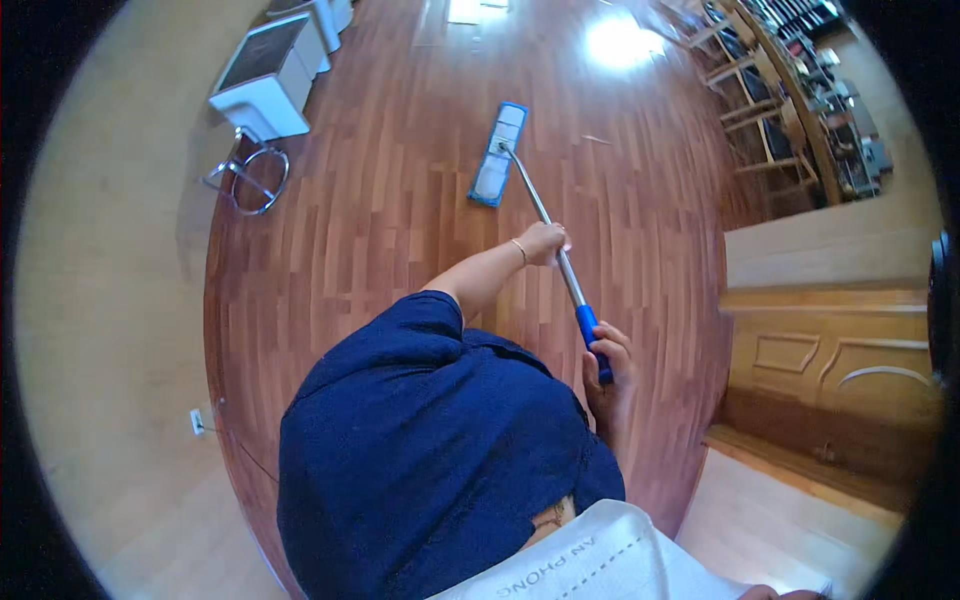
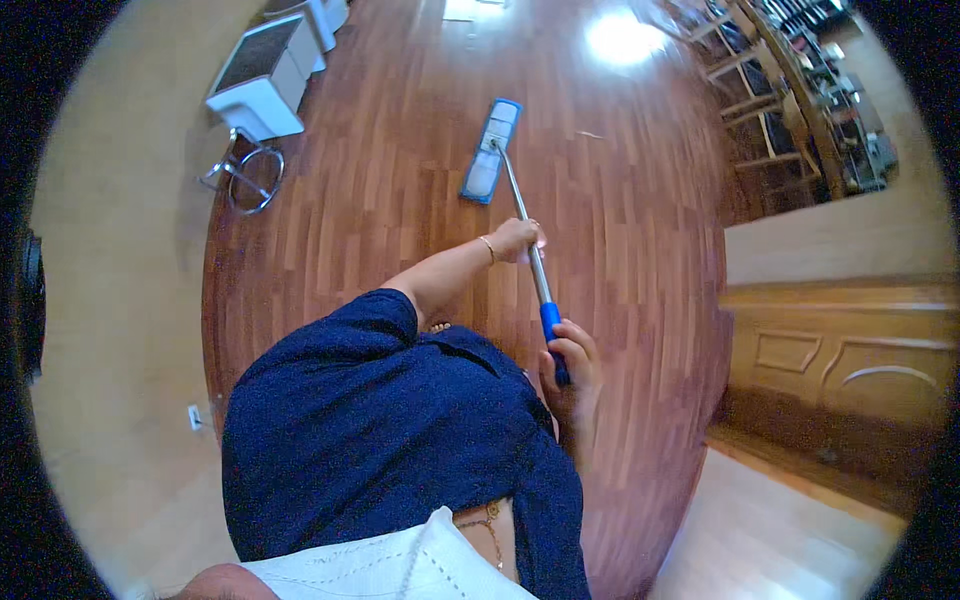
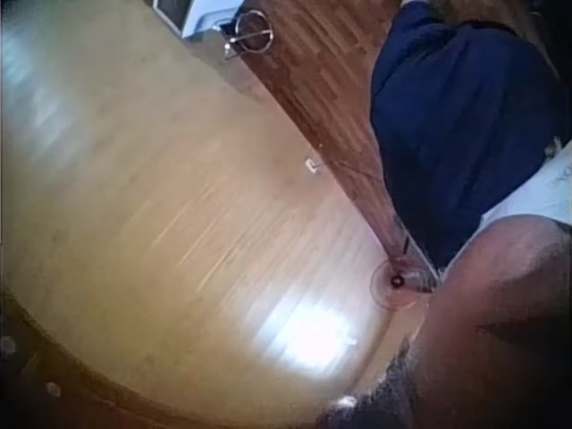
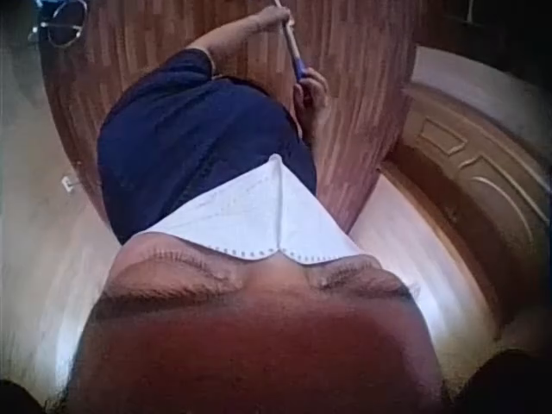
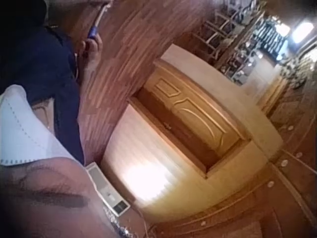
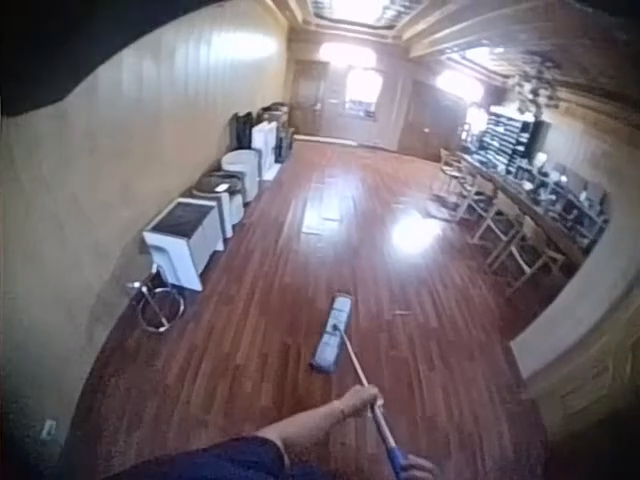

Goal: Mopping a large wooden floor using a flat mop.

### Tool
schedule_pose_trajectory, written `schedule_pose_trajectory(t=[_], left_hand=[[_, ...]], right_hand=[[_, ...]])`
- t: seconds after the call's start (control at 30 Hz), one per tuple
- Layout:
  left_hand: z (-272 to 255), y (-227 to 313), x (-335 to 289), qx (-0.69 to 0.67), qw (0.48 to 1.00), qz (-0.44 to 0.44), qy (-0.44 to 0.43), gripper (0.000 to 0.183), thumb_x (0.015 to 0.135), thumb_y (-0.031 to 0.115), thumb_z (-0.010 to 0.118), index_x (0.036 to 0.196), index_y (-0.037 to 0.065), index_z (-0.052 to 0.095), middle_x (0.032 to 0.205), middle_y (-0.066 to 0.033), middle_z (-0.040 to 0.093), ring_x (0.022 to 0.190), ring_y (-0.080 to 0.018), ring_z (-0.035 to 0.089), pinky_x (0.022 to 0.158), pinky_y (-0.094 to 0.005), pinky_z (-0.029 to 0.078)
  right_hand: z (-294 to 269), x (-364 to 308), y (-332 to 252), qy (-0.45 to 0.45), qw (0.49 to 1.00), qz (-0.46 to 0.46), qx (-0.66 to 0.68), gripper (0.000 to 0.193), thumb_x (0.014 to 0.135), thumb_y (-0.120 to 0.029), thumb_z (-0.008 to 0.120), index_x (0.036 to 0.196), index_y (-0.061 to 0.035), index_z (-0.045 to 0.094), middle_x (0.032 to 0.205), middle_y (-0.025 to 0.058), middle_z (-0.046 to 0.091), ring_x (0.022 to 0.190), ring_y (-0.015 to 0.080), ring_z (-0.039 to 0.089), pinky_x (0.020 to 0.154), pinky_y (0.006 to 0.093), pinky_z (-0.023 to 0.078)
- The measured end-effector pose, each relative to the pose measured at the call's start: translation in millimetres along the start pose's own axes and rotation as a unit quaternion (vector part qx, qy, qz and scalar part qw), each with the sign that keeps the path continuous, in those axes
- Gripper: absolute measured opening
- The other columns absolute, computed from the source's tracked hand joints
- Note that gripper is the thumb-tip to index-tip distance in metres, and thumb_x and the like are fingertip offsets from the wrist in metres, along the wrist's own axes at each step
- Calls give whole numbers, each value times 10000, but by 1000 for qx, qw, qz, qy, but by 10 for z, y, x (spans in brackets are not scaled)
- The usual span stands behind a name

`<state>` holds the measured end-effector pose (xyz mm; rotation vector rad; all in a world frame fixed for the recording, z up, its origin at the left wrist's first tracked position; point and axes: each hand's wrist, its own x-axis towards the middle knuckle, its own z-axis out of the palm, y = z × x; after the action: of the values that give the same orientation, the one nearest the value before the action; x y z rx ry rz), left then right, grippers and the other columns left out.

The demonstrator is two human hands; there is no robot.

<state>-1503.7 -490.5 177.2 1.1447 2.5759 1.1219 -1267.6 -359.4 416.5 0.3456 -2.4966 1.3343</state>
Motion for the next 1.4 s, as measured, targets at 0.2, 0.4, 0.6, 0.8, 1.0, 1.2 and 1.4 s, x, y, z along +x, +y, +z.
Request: schedule_pose_trajectory(t=[0.2, 0.4, 0.6, 0.8, 1.0, 1.2, 1.4], left_hand=[[-823, -659, -675, 127, 987, -94, 38, 121, 676, 246, 700, 738, 155, 652, 853, -78, 640, 914, -282, 634, 733, -430, 534], [-1180, -501, -1552, 143, 957, -240, 78, 106, 745, 264, 672, 740, 159, 664, 876, -85, 647, 925, -273, 634, 737, -430, 526], [-1185, -153, -2287, 163, 926, -295, 173, 278, 826, 358, 631, 713, 104, 633, 828, -113, 635, 858, -312, 622, 721, -437, 502], [-1146, 479, -2671, 125, 893, -360, 240, 299, 832, 319, 612, 636, 93, 597, 757, -164, 620, 813, -358, 617, 702, -465, 488], [-1231, 799, -2524, 143, 830, -409, 351, 304, 832, 274, 598, 612, 70, 549, 704, -167, 582, 730, -366, 572, 655, -482, 445], [-1290, 795, -2276, 144, 803, -474, 331, 345, 827, 302, 606, 598, 59, 523, 693, -170, 557, 749, -374, 567, 654, -493, 438], [-1275, 1143, -2009, 147, 813, -435, 358, 339, 830, 278, 608, 584, 62, 518, 684, -178, 558, 722, -379, 564, 647, -483, 438]], right_hand=[[605, 547, -113, -117, 990, -78, -18, 194, 771, -17, 697, 927, -37, 584, 1125, 155, 617, 1075, 327, 599, 921, 404, 483], [758, 711, -370, -233, 952, -198, -8, 189, 740, -121, 734, 874, -74, 608, 1058, 97, 648, 1060, 318, 602, 881, 430, 485], [739, 762, -556, -289, 908, -300, 43, 176, 729, -160, 736, 841, -92, 618, 1001, 80, 666, 1019, 287, 623, 864, 417, 460], [732, 1012, -567, -347, 851, -345, 193, 201, 677, -203, 744, 810, -88, 646, 920, 81, 678, 969, 276, 641, 856, 403, 446], [720, 1574, -496, -500, 740, -233, 385, 280, 714, -292, 696, 840, -48, 641, 961, 125, 681, 1038, 338, 610, 969, 468, 408], [602, 2132, -358, -581, 663, -241, 406, 162, 751, -180, 635, 822, -37, 605, 916, 129, 640, 1070, 347, 585, 996, 494, 388], [195, 2222, -512, -575, 674, -243, 395, 127, 727, -117, 633, 806, -23, 600, 894, 135, 634, 1013, 346, 598, 961, 481, 422]])
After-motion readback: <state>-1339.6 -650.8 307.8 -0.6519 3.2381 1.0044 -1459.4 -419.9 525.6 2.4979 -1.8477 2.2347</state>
